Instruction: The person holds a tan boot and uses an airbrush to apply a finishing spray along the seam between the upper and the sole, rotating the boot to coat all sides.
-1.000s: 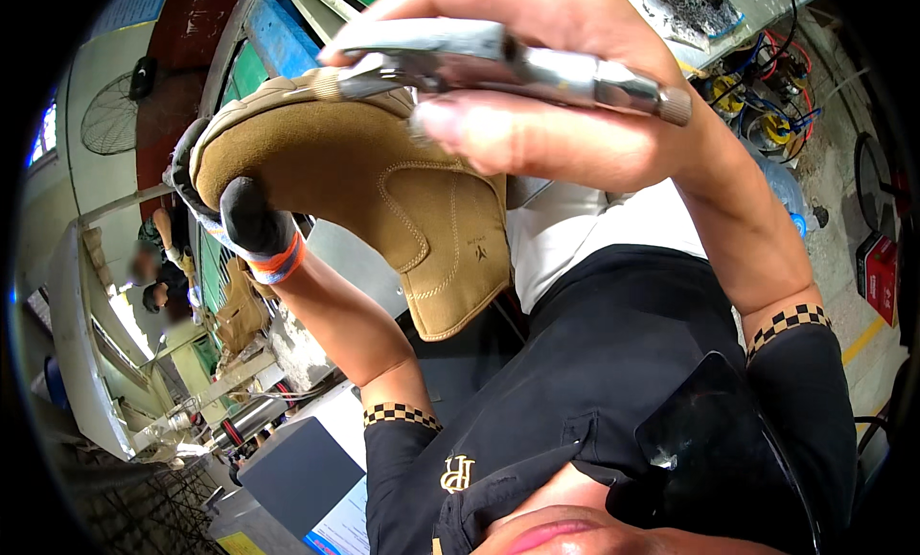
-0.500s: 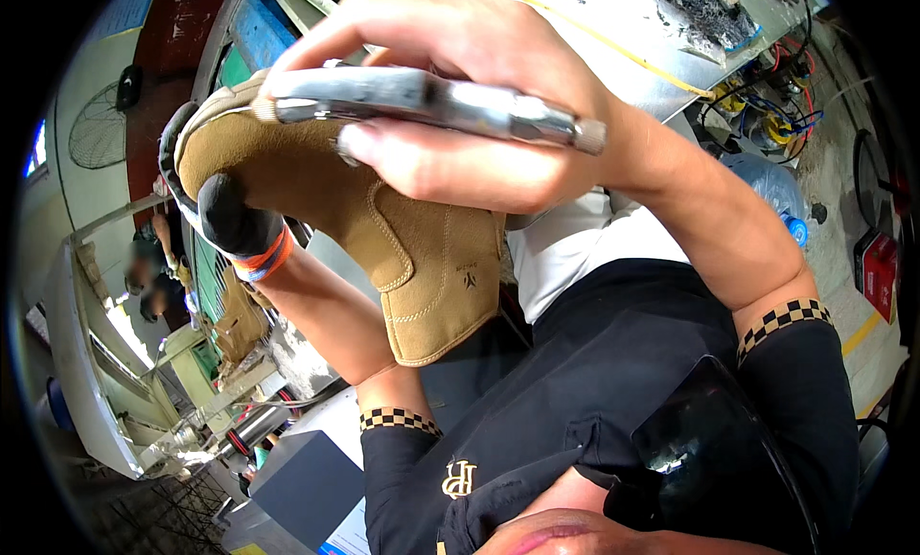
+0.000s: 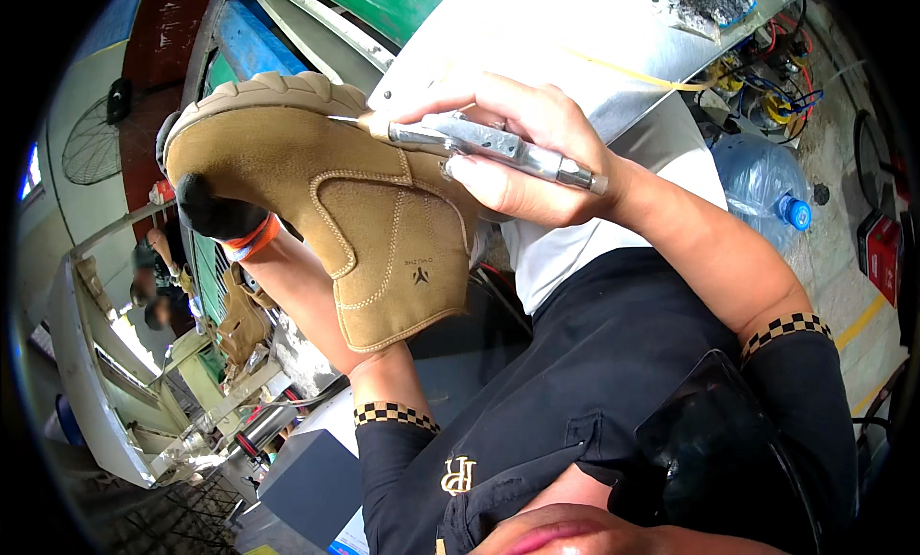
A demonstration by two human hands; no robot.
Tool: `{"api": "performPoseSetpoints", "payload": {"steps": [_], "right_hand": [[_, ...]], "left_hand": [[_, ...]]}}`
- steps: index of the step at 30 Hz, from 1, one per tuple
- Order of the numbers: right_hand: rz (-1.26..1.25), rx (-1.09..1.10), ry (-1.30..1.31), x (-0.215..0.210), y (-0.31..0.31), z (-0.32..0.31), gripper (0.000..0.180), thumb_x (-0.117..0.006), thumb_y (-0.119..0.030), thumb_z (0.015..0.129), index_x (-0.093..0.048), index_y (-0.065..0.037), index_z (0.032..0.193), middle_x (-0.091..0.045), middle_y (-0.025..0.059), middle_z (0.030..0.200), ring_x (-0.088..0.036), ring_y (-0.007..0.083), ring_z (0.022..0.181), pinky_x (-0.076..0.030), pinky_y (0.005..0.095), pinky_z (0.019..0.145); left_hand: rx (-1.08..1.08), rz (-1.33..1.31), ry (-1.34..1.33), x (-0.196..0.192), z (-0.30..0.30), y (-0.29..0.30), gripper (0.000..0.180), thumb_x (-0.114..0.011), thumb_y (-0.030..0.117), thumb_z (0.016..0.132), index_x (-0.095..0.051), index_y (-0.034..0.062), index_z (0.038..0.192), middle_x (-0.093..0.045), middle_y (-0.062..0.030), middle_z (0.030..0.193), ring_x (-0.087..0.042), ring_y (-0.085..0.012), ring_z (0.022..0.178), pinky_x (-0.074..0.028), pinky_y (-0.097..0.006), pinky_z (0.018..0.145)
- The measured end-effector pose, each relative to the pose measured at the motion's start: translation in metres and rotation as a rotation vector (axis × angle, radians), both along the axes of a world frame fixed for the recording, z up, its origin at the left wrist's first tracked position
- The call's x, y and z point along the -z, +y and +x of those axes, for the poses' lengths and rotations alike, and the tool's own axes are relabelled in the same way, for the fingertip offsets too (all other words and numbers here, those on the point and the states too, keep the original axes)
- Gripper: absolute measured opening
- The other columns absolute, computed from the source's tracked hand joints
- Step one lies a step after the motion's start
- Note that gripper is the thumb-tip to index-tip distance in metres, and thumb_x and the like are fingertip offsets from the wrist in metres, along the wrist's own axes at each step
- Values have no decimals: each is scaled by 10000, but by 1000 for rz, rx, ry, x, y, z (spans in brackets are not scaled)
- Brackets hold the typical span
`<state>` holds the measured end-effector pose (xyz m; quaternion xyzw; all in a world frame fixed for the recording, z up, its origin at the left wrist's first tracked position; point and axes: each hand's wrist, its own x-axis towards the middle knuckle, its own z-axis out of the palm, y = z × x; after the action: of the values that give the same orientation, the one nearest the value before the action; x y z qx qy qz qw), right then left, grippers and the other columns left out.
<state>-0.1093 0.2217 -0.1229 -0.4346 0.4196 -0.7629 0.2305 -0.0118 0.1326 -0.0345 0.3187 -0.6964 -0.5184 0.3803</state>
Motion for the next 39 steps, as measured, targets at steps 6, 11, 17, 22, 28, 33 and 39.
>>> {"api": "performPoseSetpoints", "payload": {"steps": [6,11,17,22,28,33,39], "right_hand": [[-13,17,-11,26,9,12,462,-534,-60,805,-547,41,1256,-560,127,1068,-567,170,997,-449,312,916],[39,35,-27,35,11,25,455,-547,-63,790,-573,19,1237,-567,124,1042,-566,183,966,-448,300,884],[181,127,16,52,31,17,455,-555,-130,792,-588,-9,1230,-600,118,1019,-571,202,909,-456,320,839],[194,-30,-76,46,28,27,454,-553,-173,819,-580,-1,1238,-603,121,1042,-582,194,957,-457,317,868],[216,42,-84,55,34,22,439,-547,-158,833,-577,-7,1245,-593,96,1020,-570,153,884,-458,292,801],[234,49,-186,47,32,31,408,-540,-125,849,-585,-30,1243,-560,36,944,-502,78,753,-422,246,682],[259,-66,-429,40,23,31,395,-540,-132,873,-573,-30,1253,-555,12,912,-483,66,700,-417,238,662]], "left_hand": [[278,137,119,16,8,-7,523,-425,390,1033,-312,165,1492,-430,-56,1464,-434,-236,1347,-319,-366,1169],[596,589,422,29,40,-47,543,-414,435,1024,-321,179,1495,-414,-52,1489,-431,-240,1352,-324,-389,1166],[672,709,446,68,29,-140,538,-385,446,1021,-353,174,1484,-417,-66,1492,-437,-226,1349,-325,-385,1156],[379,577,384,54,69,-221,537,-401,436,1014,-366,162,1475,-418,-75,1488,-436,-241,1345,-339,-402,1144],[92,480,246,103,94,-205,536,-419,424,1005,-381,148,1463,-421,-87,1483,-435,-259,1341,-355,-423,1128],[-93,436,150,111,138,-196,535,-435,414,997,-393,136,1453,-422,-96,1479,-434,-274,1338,-369,-440,1116],[-196,447,117,117,163,-200,534,-454,401,988,-408,122,1442,-424,-108,1473,-433,-292,1334,-386,-461,1101]]}}
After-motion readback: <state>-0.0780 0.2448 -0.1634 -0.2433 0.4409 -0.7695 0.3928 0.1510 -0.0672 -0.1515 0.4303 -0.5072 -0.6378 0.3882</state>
